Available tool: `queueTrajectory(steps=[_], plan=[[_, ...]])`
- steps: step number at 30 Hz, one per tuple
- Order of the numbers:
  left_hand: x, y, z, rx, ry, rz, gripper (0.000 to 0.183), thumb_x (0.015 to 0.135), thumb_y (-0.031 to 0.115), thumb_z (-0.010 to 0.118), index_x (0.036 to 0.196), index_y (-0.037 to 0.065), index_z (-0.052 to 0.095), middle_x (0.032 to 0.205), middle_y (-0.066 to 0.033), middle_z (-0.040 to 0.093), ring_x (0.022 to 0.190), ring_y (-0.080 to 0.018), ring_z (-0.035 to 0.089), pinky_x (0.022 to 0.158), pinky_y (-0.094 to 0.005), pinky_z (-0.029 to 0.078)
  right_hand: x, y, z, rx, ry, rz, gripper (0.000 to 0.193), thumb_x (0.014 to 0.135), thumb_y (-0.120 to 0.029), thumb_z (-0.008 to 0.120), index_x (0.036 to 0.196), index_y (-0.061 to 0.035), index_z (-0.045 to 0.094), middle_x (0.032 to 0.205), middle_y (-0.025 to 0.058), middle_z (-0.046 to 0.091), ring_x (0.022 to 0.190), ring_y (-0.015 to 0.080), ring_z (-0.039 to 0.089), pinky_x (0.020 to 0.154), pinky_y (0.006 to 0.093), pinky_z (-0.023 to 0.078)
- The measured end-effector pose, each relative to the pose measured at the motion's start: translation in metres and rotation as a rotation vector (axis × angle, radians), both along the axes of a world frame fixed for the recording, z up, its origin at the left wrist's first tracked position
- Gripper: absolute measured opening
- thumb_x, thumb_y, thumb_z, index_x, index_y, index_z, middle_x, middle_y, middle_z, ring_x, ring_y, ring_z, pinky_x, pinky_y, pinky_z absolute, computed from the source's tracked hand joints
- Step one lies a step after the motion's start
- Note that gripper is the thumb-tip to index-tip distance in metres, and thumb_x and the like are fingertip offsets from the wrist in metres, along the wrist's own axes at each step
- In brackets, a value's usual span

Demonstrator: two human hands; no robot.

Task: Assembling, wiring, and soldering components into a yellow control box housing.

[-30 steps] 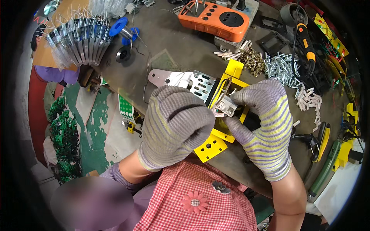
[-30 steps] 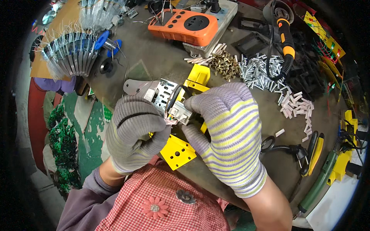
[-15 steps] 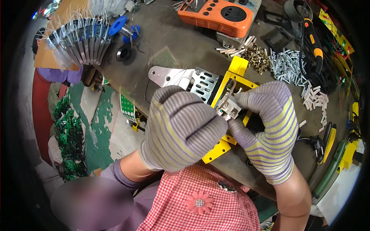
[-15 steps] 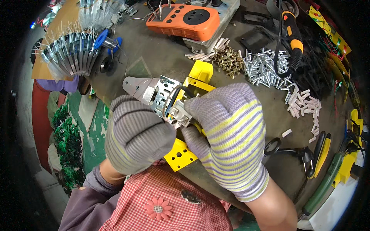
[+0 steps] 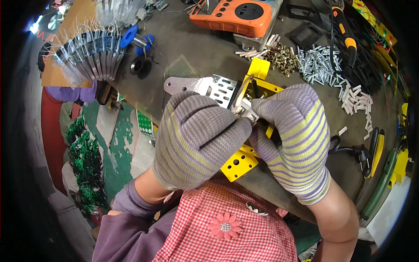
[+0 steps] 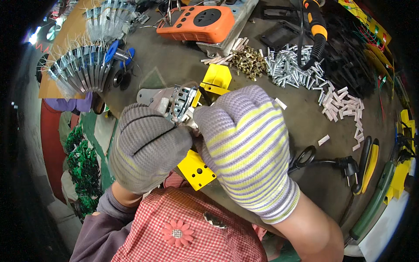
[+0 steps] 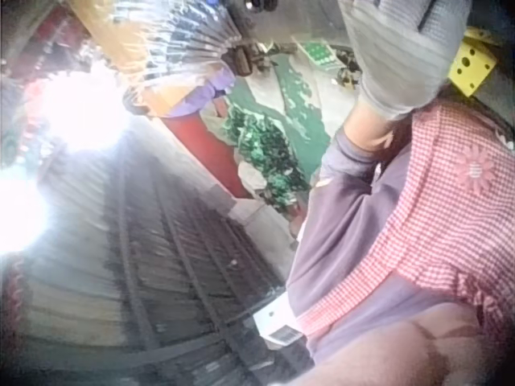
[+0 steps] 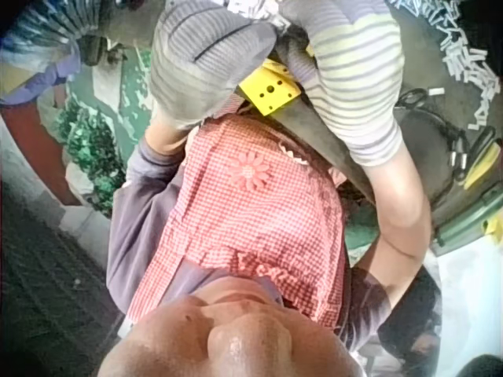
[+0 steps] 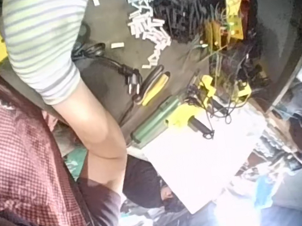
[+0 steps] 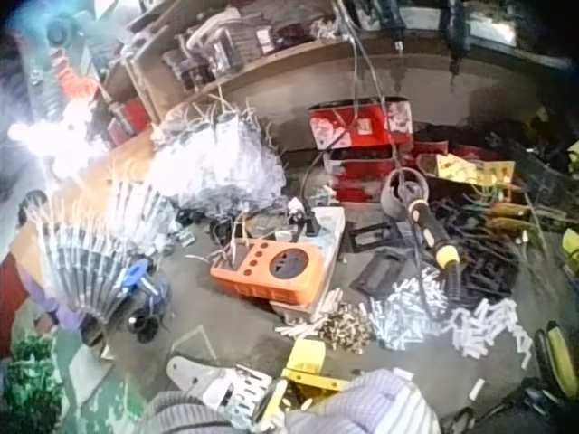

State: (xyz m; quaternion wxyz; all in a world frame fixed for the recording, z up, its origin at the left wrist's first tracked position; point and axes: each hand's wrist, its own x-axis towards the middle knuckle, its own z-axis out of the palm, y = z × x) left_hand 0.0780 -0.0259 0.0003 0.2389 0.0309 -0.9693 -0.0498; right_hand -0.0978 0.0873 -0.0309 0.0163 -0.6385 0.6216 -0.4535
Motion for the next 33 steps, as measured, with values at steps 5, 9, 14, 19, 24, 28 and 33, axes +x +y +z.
queueTrajectory(steps=[5, 9, 14, 19, 24, 28, 33], plan=[[-0.012, -0.002, 0.005, 0.167, -0.032, 0.064, 0.03, 0.069, 0.015, 0.074, 0.098, 0.015, 0.074, 0.097, -0.0005, 0.065, 0.088, -0.023, 0.063, 0.078, -0.0371, 0.052, -0.001, 0.002, -0.003, 0.036, -0.039, 0.006, 0.038, 0.066, -0.002, 0.079, 0.102, -0.0053, 0.067, 0.093, 0.0116, 0.062, 0.086, 0.0326, 0.06, 0.076, 0.0406, 0.049], [-0.005, 0.0, -0.004, 0.199, 0.071, 0.06, 0.029, 0.064, 0.012, 0.08, 0.092, 0.008, 0.072, 0.091, -0.0067, 0.062, 0.083, -0.028, 0.061, 0.075, -0.0401, 0.051, 0.0, 0.003, -0.006, 0.022, -0.066, 0.015, 0.042, 0.066, -0.002, 0.08, 0.105, -0.0062, 0.067, 0.092, 0.0106, 0.062, 0.087, 0.0316, 0.059, 0.076, 0.0405, 0.048], [-0.026, 0.013, 0.009, -0.025, -0.01, 0.103, 0.023, 0.071, 0.017, 0.066, 0.093, 0.01, 0.068, 0.086, -0.003, 0.06, 0.08, -0.0261, 0.061, 0.07, -0.0395, 0.05, 0.002, 0.002, -0.001, 0.03, -0.07, 0.002, 0.043, 0.065, -0.003, 0.081, 0.105, -0.0065, 0.067, 0.091, 0.0104, 0.062, 0.084, 0.0316, 0.06, 0.075, 0.0403, 0.049], [-0.014, 0.006, -0.001, 0.145, 0.056, 0.181, 0.023, 0.067, 0.016, 0.076, 0.085, 0.011, 0.061, 0.088, -0.004, 0.061, 0.08, -0.026, 0.057, 0.072, -0.0394, 0.048, 0.002, 0.003, -0.002, 0.035, -0.146, -0.033, 0.041, 0.068, -0.001, 0.082, 0.105, -0.0055, 0.064, 0.092, 0.0091, 0.063, 0.08, 0.0249, 0.064, 0.073, 0.0348, 0.051], [0.016, 0.011, -0.032, 0.486, 0.217, 0.302, 0.044, 0.066, 0.018, 0.084, 0.103, 0.014, 0.06, 0.097, -0.0044, 0.062, 0.095, -0.0275, 0.058, 0.089, -0.0419, 0.044, 0.001, 0.001, -0.001, 0.008, -0.149, 0.007, 0.036, 0.072, -0.003, 0.082, 0.102, -0.0044, 0.061, 0.09, 0.0079, 0.063, 0.081, 0.0207, 0.064, 0.074, 0.031, 0.052], [0.004, 0.014, -0.031, 0.433, 0.257, 0.301, 0.038, 0.068, 0.019, 0.083, 0.101, 0.013, 0.064, 0.096, -0.0031, 0.065, 0.095, -0.0271, 0.06, 0.092, -0.0433, 0.042, 0.002, 0.002, 0.003, 0.044, -0.101, 0.008, 0.028, 0.075, -0.002, 0.08, 0.096, -0.0046, 0.062, 0.087, 0.0076, 0.062, 0.075, 0.02, 0.06, 0.07, 0.0316, 0.049], [0.002, 0.007, -0.025, 0.309, 0.242, 0.19, 0.03, 0.067, 0.007, 0.082, 0.092, 0.011, 0.065, 0.091, -0.0043, 0.065, 0.088, -0.0263, 0.06, 0.083, -0.0383, 0.045, 0.004, 0.002, -0.001, -0.013, -0.04, 0.015, 0.026, 0.071, 0.0, 0.08, 0.092, -0.0061, 0.065, 0.085, 0.0086, 0.062, 0.077, 0.0273, 0.057, 0.072, 0.0365, 0.047]])
